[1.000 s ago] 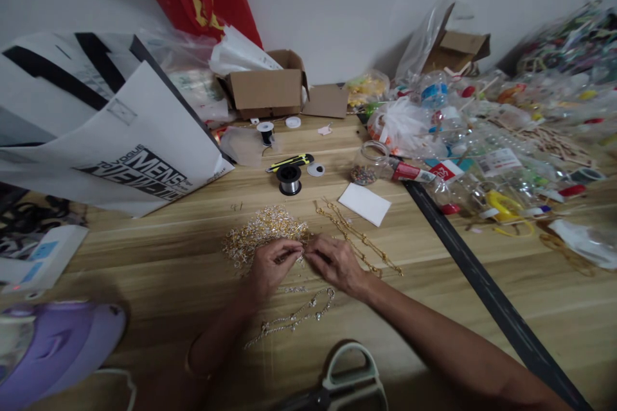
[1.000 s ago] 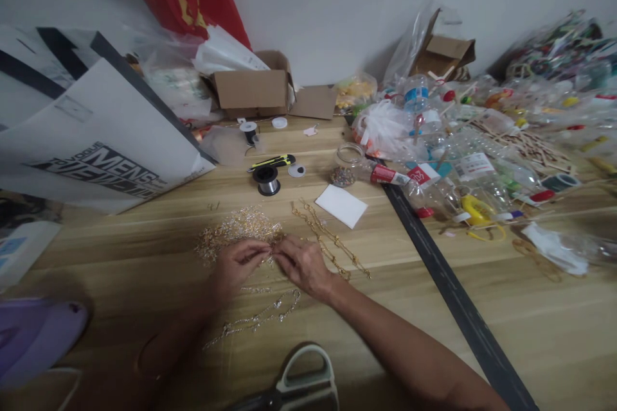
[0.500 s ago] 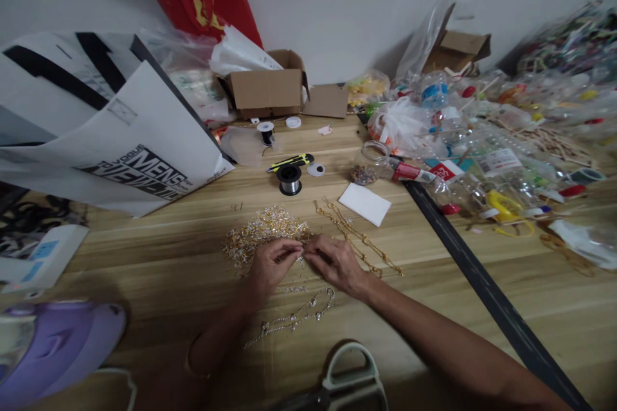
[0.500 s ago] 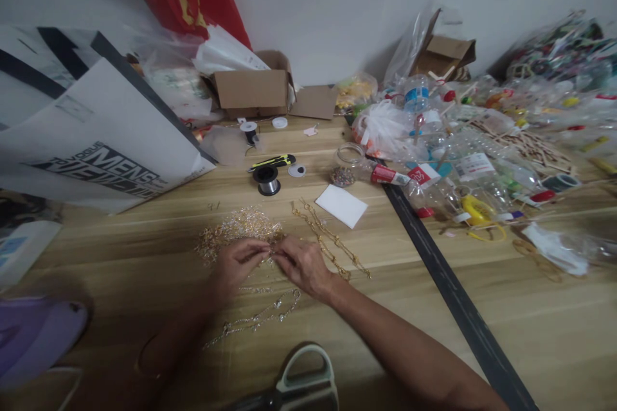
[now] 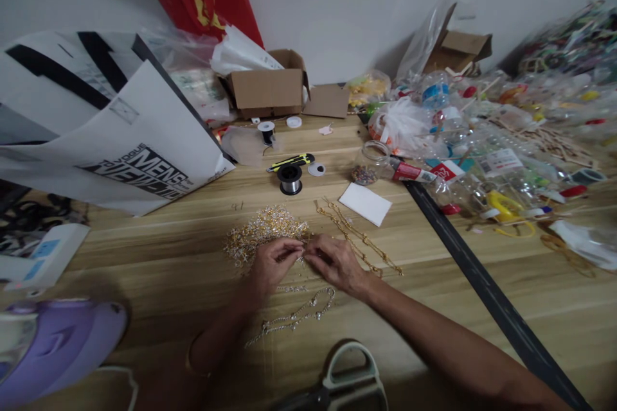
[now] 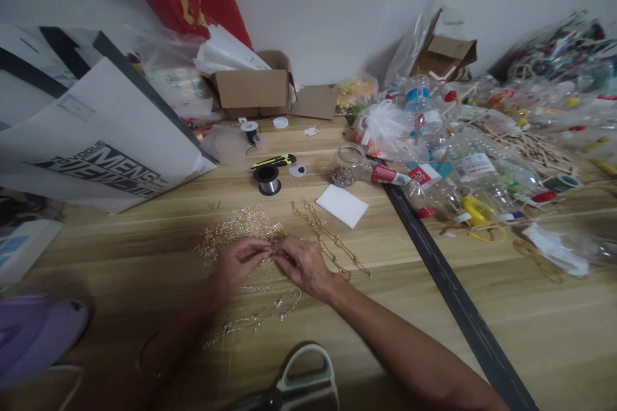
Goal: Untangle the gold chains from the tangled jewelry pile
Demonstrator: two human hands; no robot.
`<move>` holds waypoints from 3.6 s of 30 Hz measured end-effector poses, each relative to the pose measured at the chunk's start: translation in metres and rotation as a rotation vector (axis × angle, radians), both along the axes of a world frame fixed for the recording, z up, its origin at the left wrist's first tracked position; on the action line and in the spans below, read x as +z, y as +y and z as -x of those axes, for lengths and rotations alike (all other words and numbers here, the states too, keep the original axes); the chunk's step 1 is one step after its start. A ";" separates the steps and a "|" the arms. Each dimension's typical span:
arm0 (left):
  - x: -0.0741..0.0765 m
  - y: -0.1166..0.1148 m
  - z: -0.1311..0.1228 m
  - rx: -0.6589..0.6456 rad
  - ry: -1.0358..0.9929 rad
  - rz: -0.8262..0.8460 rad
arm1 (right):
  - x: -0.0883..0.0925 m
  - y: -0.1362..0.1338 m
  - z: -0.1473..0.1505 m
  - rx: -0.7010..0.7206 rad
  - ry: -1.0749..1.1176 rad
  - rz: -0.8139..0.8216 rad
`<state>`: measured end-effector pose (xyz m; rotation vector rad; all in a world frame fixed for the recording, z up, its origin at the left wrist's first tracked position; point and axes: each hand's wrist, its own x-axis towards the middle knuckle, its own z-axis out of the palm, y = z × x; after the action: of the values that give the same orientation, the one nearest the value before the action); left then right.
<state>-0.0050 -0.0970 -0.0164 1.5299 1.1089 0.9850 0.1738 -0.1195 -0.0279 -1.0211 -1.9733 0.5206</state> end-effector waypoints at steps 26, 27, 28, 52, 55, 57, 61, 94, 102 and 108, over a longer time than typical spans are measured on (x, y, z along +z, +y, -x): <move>0.002 0.000 -0.001 -0.001 -0.062 0.092 | 0.007 0.000 0.001 -0.022 -0.062 0.010; 0.001 0.000 -0.001 -0.002 -0.063 0.088 | 0.007 0.000 0.001 -0.023 -0.064 0.010; 0.001 0.000 0.000 -0.002 -0.061 0.084 | 0.007 0.000 0.001 -0.024 -0.065 0.010; 0.001 0.000 -0.001 0.010 -0.051 0.062 | 0.010 -0.003 -0.001 -0.031 -0.060 -0.087; 0.001 0.000 0.000 0.012 -0.049 0.062 | 0.010 -0.003 0.000 -0.039 -0.064 -0.076; 0.001 0.000 0.000 0.013 -0.048 0.062 | 0.009 -0.003 0.000 -0.038 -0.065 -0.072; 0.002 0.001 0.000 0.009 -0.053 0.065 | 0.005 -0.002 0.000 -0.040 -0.037 -0.082; 0.004 0.001 0.000 0.015 -0.052 0.075 | 0.011 -0.002 0.000 -0.011 -0.041 -0.057; 0.000 -0.001 0.001 -0.003 -0.009 -0.020 | 0.009 -0.001 0.000 0.001 -0.028 -0.032; -0.001 -0.003 0.002 -0.002 0.116 -0.219 | 0.008 -0.001 0.000 0.012 -0.045 -0.019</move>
<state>-0.0066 -0.0996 -0.0170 1.7831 1.1079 1.0556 0.1739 -0.1202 -0.0195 -1.0177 -2.0217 0.4880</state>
